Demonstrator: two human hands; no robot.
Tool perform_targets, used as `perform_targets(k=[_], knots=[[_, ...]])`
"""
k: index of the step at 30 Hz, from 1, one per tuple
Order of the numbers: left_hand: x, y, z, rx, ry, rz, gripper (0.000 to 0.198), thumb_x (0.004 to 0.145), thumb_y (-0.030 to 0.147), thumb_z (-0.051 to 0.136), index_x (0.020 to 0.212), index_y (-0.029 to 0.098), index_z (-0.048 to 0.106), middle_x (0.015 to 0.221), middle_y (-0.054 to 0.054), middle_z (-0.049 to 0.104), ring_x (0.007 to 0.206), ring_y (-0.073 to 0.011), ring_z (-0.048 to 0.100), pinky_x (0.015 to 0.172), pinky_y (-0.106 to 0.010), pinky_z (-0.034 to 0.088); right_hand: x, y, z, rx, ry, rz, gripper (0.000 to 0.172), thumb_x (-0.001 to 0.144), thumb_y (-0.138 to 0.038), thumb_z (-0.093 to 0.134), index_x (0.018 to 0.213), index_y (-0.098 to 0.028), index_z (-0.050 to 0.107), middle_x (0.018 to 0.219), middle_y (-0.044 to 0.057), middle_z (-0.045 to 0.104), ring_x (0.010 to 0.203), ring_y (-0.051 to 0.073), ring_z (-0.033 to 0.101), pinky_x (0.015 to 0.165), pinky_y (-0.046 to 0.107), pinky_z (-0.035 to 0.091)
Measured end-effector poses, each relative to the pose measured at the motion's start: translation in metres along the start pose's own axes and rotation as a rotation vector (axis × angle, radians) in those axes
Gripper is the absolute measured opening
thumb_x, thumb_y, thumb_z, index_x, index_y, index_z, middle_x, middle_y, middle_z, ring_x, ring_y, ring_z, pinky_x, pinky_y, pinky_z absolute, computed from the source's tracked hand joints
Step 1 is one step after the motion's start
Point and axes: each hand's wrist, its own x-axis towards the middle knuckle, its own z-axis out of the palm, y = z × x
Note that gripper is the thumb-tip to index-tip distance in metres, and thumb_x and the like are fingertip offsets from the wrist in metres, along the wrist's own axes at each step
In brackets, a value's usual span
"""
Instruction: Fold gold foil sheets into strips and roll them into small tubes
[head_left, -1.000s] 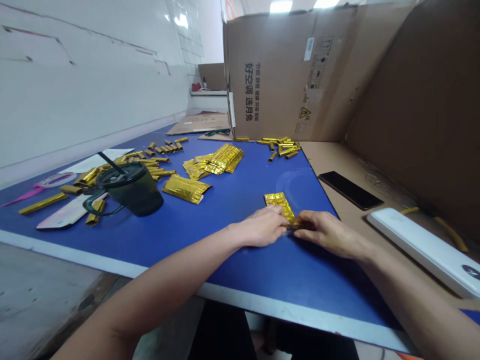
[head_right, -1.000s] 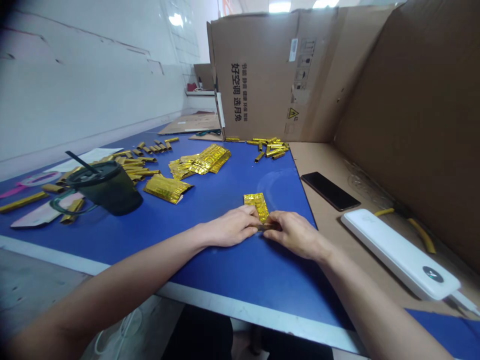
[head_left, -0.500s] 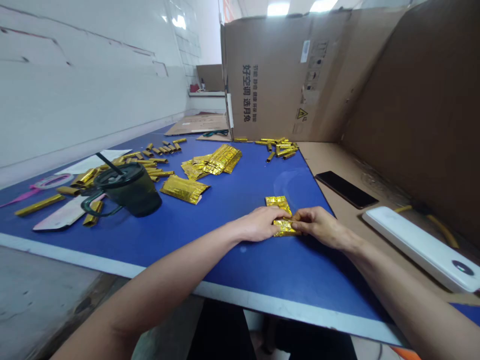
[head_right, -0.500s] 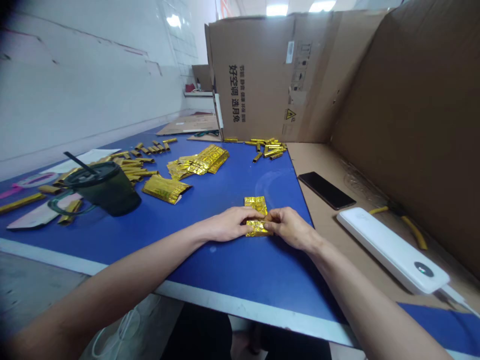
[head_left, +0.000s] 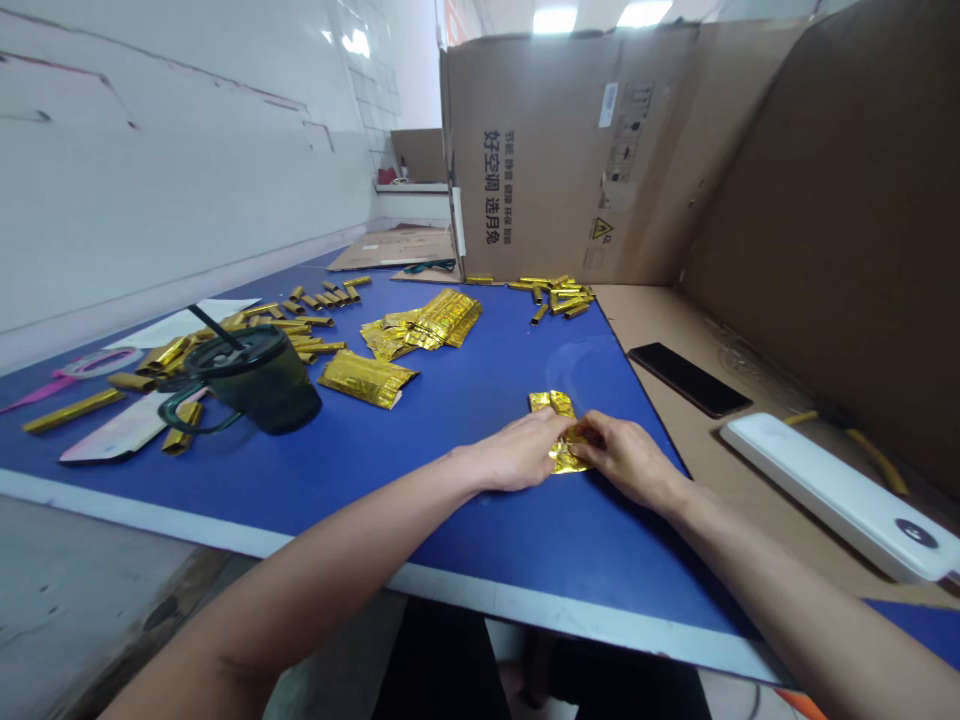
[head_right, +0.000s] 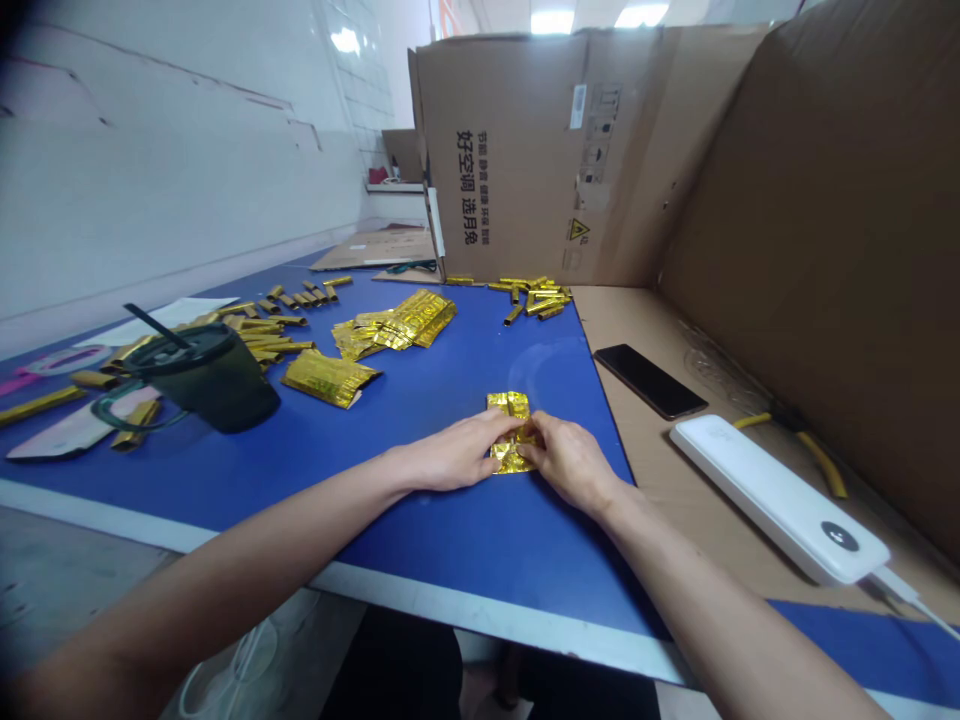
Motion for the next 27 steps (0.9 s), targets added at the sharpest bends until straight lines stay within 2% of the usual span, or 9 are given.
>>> perform_targets(k=[4,10,14,18,22,27], knots=[[-0.001,0.001,0.000,0.043,-0.019,0.000,0.043,0.073,0.009,0.042,0.115,0.018,0.039,0.105,-0.007,0.047,0.100,-0.0177,0.044,0.084,-0.031,0.038,0.000,0.000,-0.001,-0.123,0.021,0.012,0.010,0.076,-0.030,0.047,0.079,-0.021,0.051,0.071,0.000,0.059,0.059,0.013,0.052,0.051,0.022,0.032],[-0.002,0.004,-0.002,0.232,-0.036,0.034,0.027,0.076,0.014,0.041,0.098,0.018,0.056,0.093,-0.006,0.046,0.093,-0.0178,0.044,0.079,-0.029,0.039,0.000,0.002,-0.005,-0.244,-0.001,0.037,0.016,0.077,-0.038,0.045,0.077,-0.024,0.052,0.068,-0.001,0.061,0.060,0.014,0.054,0.049,0.022,0.029],[-0.004,0.006,-0.003,0.390,-0.016,0.069,0.025,0.077,0.018,0.042,0.095,0.018,0.058,0.088,-0.008,0.046,0.089,-0.0199,0.043,0.075,-0.030,0.038,0.001,0.007,-0.009,-0.297,-0.028,0.089,0.019,0.076,-0.042,0.045,0.075,-0.025,0.053,0.063,-0.001,0.060,0.060,0.015,0.055,0.047,0.022,0.027],[-0.005,0.006,0.001,0.468,-0.029,0.064,0.028,0.076,0.015,0.039,0.099,0.017,0.055,0.088,-0.009,0.046,0.086,-0.0204,0.043,0.069,-0.029,0.038,0.000,0.007,-0.014,-0.277,-0.039,0.093,0.021,0.075,-0.043,0.045,0.073,-0.024,0.053,0.061,-0.001,0.060,0.058,0.015,0.054,0.047,0.022,0.028],[-0.005,0.004,0.004,0.452,-0.048,0.081,0.029,0.076,0.016,0.039,0.102,0.018,0.053,0.086,-0.008,0.047,0.083,-0.0190,0.044,0.068,-0.028,0.038,-0.003,0.003,-0.020,-0.156,-0.121,0.008,0.025,0.076,-0.044,0.043,0.069,-0.022,0.051,0.062,-0.002,0.059,0.056,0.013,0.052,0.048,0.021,0.029],[-0.005,0.004,0.003,0.501,-0.026,0.083,0.026,0.077,0.018,0.040,0.097,0.018,0.056,0.088,-0.009,0.049,0.084,-0.0200,0.045,0.069,-0.030,0.037,-0.003,0.006,-0.026,-0.310,-0.238,0.052,0.036,0.073,-0.054,0.042,0.060,-0.022,0.051,0.056,-0.001,0.057,0.054,0.014,0.051,0.044,0.023,0.026]])
